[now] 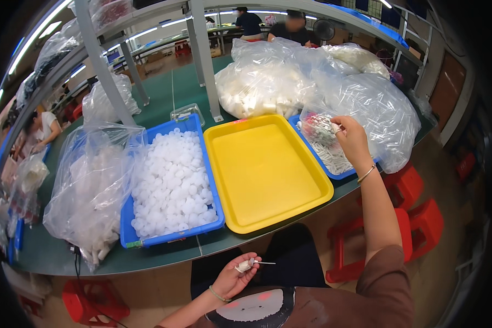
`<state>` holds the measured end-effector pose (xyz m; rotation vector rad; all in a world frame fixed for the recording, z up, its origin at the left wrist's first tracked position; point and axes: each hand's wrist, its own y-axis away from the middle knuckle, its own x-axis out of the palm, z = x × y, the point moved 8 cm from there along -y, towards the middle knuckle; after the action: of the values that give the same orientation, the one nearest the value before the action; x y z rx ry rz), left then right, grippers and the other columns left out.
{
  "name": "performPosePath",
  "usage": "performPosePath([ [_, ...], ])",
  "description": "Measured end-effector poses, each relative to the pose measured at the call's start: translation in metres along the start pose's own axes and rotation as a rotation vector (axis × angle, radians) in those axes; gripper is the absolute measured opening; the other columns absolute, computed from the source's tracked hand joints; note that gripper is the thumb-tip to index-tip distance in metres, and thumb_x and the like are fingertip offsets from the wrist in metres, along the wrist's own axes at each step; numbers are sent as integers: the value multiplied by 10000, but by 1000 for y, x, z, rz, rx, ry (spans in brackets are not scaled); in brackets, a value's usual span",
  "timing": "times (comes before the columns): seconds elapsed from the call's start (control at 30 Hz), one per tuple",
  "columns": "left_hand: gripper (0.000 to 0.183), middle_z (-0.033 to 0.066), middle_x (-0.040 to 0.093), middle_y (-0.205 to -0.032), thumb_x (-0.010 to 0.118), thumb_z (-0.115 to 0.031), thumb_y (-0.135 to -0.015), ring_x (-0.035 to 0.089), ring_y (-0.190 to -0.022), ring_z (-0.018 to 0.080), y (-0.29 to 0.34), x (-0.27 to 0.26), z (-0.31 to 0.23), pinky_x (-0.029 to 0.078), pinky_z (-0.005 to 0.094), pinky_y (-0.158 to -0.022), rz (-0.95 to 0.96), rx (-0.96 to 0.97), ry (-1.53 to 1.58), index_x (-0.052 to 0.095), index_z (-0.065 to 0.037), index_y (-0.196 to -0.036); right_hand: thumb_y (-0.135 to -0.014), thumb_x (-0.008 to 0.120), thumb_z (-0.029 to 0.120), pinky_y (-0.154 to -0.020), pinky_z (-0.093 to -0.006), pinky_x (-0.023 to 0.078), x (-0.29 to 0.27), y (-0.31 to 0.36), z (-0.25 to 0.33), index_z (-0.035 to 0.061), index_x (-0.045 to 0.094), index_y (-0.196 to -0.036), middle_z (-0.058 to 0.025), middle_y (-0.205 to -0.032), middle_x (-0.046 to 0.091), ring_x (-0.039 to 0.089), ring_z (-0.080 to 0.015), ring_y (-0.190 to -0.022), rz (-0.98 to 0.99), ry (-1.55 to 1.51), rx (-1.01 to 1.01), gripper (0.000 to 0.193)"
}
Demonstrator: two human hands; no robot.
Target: The person assembles small white plastic components by inserting thin metal pins into them. They transfer white plastic pieces from a yellow tray into a blue tray, then repeatedly pick up a plastic piece and a pin, insert the pin into the piece, and place the assembled unit into a yellow tray.
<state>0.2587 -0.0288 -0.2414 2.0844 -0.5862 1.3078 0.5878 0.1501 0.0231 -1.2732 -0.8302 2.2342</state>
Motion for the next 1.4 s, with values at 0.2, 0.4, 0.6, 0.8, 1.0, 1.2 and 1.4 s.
performPosePath([
  [0.2, 316, 137, 584, -1204, 554, -27, -927, 624, -1029, 170, 5, 1, -6, 533, 230, -900, 21, 36, 29, 497, 3, -1236, -820, 618, 67, -726, -350, 495, 2, 39, 13, 23, 662, -980, -154, -919, 654, 633, -290, -790, 271, -71, 101, 172],
  [0.4, 342, 90, 595, -1168, 541, -143, -966, 603, -931, 119, 3, 9, -22, 532, 194, -756, -26, 102, -15, 485, -9, -1275, -734, 639, 30, -769, -394, 488, 17, 63, -21, 22, 675, -936, -171, -943, 647, 622, -343, -876, 325, 274, -43, 206],
  [0.6, 295, 43, 589, -1081, 575, -242, -952, 483, -757, 66, 12, 41, -30, 402, 156, -572, -36, 80, -85, 548, -84, -1199, -739, 628, 32, -754, -414, 474, 29, 64, -37, 41, 675, -895, -158, -897, 618, 605, -346, -860, 329, 234, -2, 163],
  [0.8, 272, 27, 608, -1061, 591, -240, -943, 397, -649, 31, 19, 53, -37, 319, 146, -515, 0, 143, -161, 549, -98, -1171, -789, 579, -10, -784, -365, 478, 7, 65, -11, 48, 667, -1016, -131, -955, 631, 607, -320, -903, 95, 189, -76, 250],
  [1.0, 276, 70, 627, -1044, 618, -177, -920, 421, -637, 36, 35, 85, -77, 341, 162, -539, -48, 506, -370, 539, -61, -1157, -842, 599, -4, -773, -307, 493, 6, 111, 151, 17, 640, -1083, -116, -914, 647, 639, -246, -852, 245, -393, -216, 246],
  [1.2, 291, 108, 624, -1043, 654, -105, -885, 463, -647, 21, 53, 109, -103, 378, 159, -568, -114, 861, -624, 535, -31, -1139, -792, 690, 7, -728, -269, 501, 50, 162, 195, 14, 690, -974, -93, -897, 662, 645, -186, -824, 475, -815, 27, 181],
  [1.4, 290, 78, 650, -1086, 669, -77, -879, 572, -941, 85, 57, 94, -102, 446, 236, -867, -127, 811, -615, 566, -19, -1144, -793, 683, 13, -693, -249, 486, 62, 173, 199, 25, 702, -988, -79, -880, 652, 629, -165, -783, 469, -849, 78, 196],
])
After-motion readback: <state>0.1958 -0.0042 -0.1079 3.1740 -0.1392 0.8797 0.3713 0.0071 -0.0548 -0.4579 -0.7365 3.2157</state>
